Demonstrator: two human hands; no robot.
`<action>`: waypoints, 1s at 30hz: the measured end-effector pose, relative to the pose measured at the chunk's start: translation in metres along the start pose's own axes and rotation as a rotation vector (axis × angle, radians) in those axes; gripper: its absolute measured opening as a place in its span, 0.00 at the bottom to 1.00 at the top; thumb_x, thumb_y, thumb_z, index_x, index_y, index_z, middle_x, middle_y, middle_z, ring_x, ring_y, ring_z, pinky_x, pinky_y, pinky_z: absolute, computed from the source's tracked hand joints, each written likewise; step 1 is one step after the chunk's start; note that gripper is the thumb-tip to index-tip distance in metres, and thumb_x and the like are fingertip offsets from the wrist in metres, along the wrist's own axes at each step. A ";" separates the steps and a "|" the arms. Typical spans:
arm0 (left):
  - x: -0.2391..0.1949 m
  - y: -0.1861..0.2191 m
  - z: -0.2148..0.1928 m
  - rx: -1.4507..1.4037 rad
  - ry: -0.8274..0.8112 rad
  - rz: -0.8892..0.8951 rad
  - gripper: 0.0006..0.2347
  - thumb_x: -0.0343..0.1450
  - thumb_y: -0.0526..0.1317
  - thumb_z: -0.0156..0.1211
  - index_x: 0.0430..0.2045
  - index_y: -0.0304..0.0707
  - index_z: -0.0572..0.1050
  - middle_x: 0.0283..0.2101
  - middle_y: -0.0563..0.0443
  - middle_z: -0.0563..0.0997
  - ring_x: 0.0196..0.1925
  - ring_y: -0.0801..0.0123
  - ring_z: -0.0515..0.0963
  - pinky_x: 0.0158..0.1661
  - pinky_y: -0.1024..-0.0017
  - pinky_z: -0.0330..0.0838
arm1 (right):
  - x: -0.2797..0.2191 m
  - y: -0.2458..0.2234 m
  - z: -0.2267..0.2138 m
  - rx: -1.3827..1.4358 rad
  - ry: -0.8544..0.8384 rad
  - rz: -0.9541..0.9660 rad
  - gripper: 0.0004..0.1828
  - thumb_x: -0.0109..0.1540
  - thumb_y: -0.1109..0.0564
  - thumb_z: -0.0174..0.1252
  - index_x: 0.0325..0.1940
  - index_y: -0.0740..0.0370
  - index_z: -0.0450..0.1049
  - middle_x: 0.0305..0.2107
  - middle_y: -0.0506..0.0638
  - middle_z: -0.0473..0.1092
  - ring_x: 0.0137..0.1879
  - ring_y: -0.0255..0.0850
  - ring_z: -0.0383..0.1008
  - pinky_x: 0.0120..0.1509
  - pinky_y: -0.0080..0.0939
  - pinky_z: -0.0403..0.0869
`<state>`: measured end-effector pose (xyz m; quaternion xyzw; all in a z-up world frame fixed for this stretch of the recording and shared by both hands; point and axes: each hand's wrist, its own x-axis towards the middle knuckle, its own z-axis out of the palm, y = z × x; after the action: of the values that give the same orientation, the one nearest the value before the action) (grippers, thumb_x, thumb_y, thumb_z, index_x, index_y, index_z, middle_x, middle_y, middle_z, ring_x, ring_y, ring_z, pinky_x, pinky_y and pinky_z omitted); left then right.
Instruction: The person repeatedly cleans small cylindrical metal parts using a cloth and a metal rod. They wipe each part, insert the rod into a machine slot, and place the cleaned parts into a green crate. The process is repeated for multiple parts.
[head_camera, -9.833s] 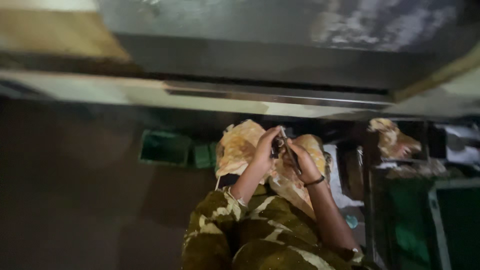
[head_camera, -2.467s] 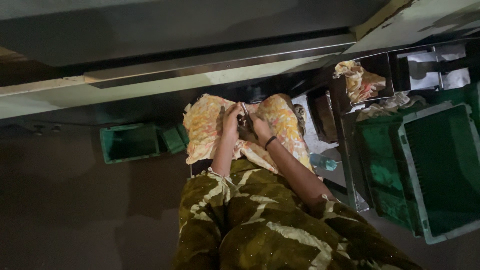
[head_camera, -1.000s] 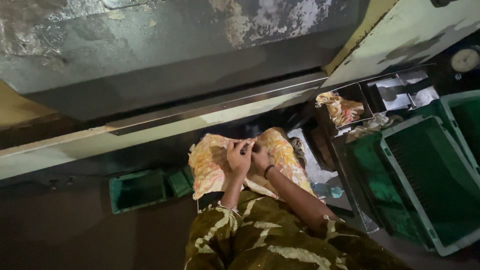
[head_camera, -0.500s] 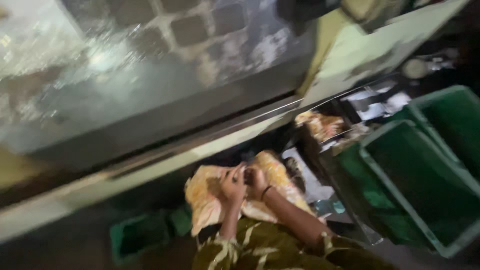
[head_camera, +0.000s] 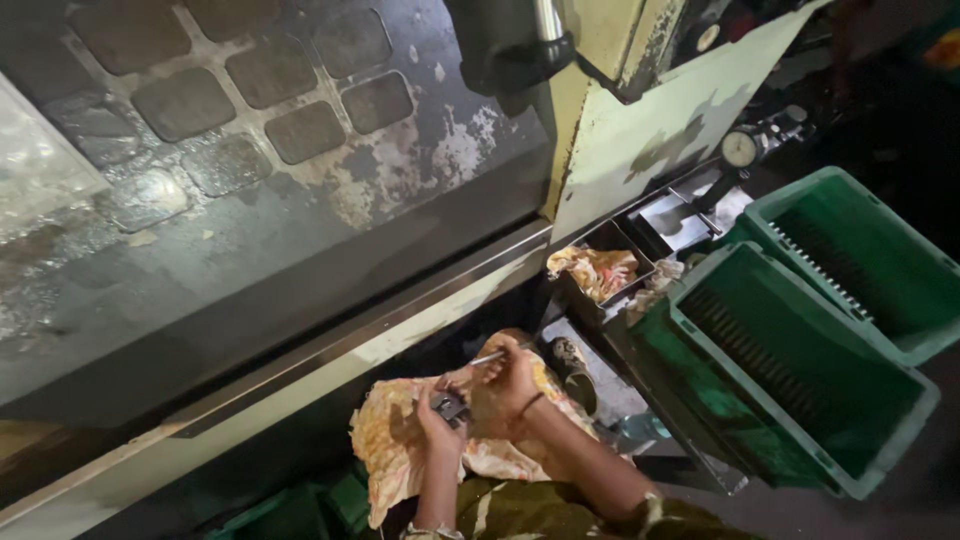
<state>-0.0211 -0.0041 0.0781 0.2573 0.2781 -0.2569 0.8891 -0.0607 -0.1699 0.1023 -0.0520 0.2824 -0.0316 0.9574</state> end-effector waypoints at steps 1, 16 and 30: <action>-0.004 0.002 0.006 -0.021 -0.072 0.009 0.11 0.72 0.48 0.63 0.36 0.41 0.79 0.29 0.52 0.79 0.32 0.63 0.78 0.35 0.63 0.73 | -0.006 -0.012 0.006 -0.023 -0.049 -0.067 0.16 0.67 0.42 0.55 0.29 0.51 0.70 0.16 0.42 0.59 0.24 0.35 0.59 0.30 0.39 0.60; -0.088 0.063 0.369 0.868 -0.596 0.608 0.08 0.69 0.43 0.68 0.26 0.41 0.76 0.26 0.58 0.72 0.24 0.75 0.66 0.25 0.74 0.59 | -0.123 -0.130 0.145 0.011 -0.496 -0.369 0.19 0.69 0.44 0.50 0.48 0.58 0.77 0.30 0.51 0.70 0.36 0.43 0.68 0.40 0.43 0.67; -0.097 0.057 0.596 1.293 -0.624 1.203 0.19 0.58 0.52 0.68 0.36 0.40 0.83 0.38 0.31 0.82 0.43 0.41 0.82 0.45 0.53 0.76 | -0.180 -0.141 0.199 -0.102 -0.427 -0.541 0.17 0.68 0.45 0.52 0.55 0.54 0.74 0.37 0.51 0.70 0.41 0.43 0.68 0.44 0.42 0.67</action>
<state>0.1596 -0.2894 0.5820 0.7218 -0.3498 0.0840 0.5912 -0.1075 -0.2773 0.3822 -0.1781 0.0530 -0.2585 0.9480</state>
